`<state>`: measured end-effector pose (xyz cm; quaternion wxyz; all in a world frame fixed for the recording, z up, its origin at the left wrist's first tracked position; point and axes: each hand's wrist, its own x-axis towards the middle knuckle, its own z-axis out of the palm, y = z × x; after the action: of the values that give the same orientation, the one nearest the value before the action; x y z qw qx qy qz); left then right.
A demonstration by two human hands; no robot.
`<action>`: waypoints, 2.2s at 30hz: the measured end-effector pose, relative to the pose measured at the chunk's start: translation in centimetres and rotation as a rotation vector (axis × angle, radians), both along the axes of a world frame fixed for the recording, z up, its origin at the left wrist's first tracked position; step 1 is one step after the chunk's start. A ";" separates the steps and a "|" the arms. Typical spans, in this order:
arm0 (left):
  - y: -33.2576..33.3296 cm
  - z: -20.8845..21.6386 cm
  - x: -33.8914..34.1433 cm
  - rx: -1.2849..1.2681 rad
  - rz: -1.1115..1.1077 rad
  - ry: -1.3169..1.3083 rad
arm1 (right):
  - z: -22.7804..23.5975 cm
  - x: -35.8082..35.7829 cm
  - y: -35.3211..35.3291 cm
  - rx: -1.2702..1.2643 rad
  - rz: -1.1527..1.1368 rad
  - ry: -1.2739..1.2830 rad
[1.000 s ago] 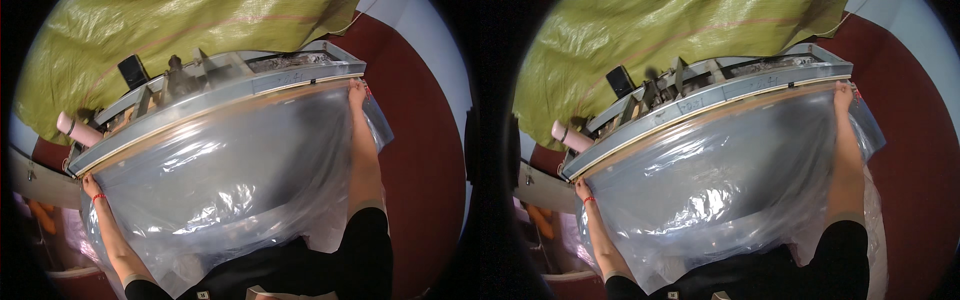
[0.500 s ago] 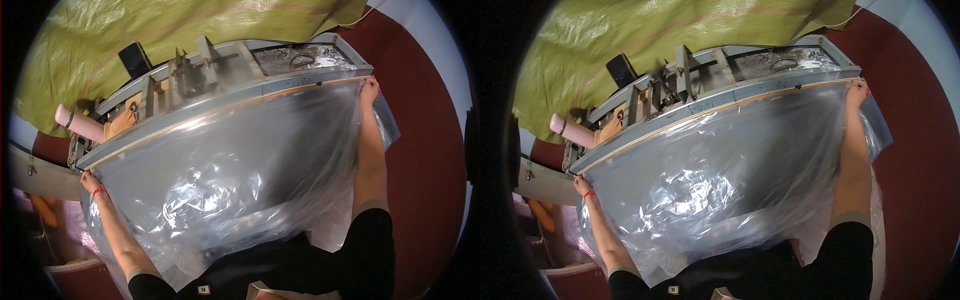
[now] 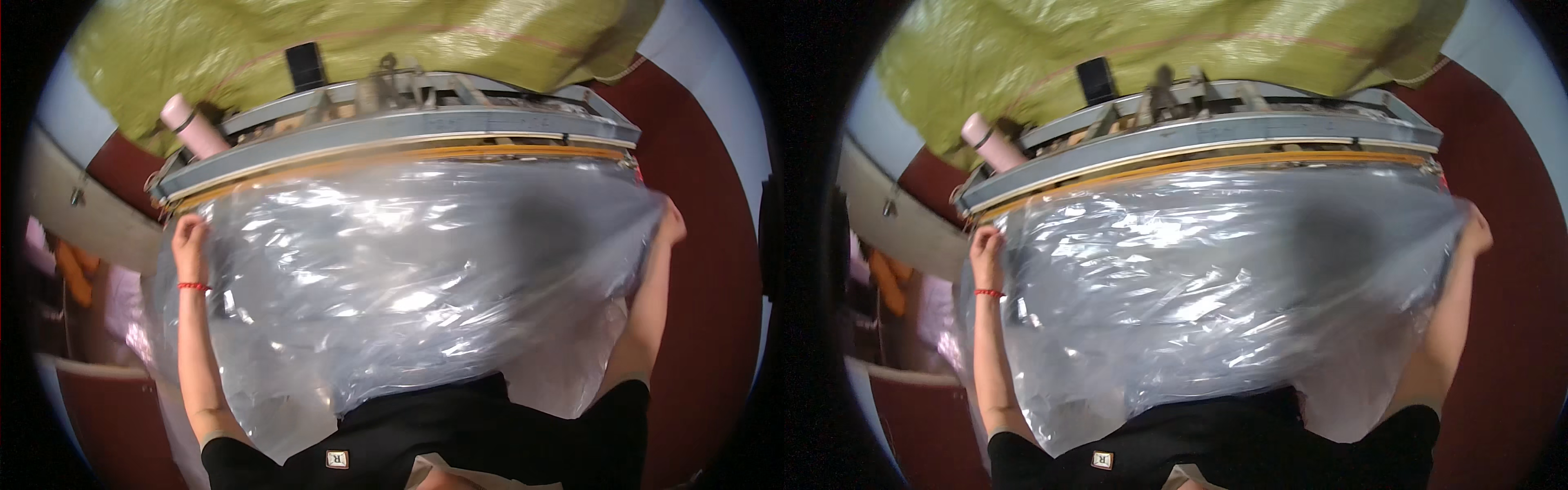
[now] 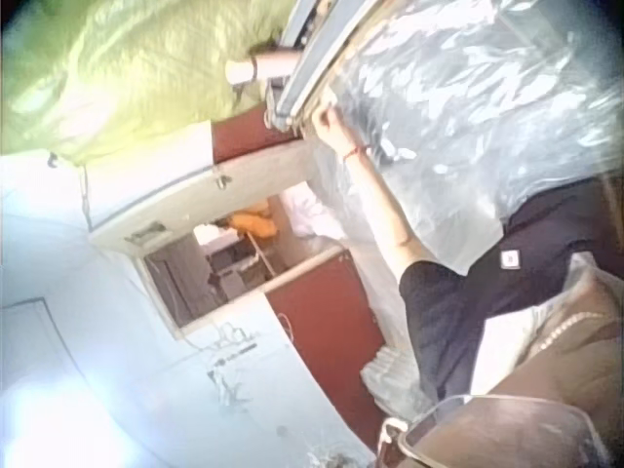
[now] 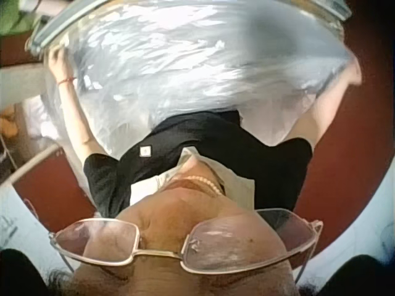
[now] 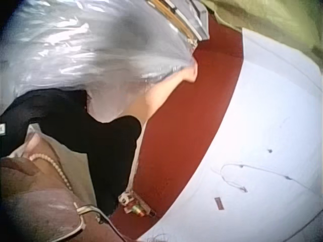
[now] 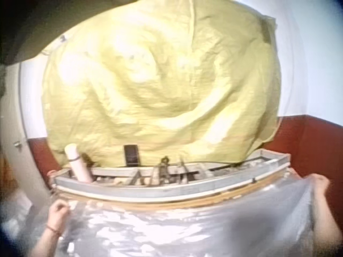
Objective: The recorder is wrapping large grey foam or plastic components in clear plastic film using a packaging machine or table.
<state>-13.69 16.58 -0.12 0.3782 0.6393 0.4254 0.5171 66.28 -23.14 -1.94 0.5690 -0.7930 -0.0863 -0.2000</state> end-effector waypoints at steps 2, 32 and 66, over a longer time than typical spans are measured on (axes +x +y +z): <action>-3.7 2.3 2.8 -0.027 -0.047 -0.034 | 0.3 1.7 -3.5 -0.182 -0.208 -0.220; -15.2 1.0 9.9 0.254 -0.359 0.550 | -0.8 -25.2 15.4 -0.071 1.112 0.016; -21.5 -1.8 2.0 0.157 -0.305 1.144 | -7.4 5.6 -6.9 -0.480 0.347 -0.117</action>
<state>-11.73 -4.94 -1.92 0.1109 0.8961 0.4254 0.0605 71.93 -30.09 -9.32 0.3851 -0.8652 -0.2982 -0.1189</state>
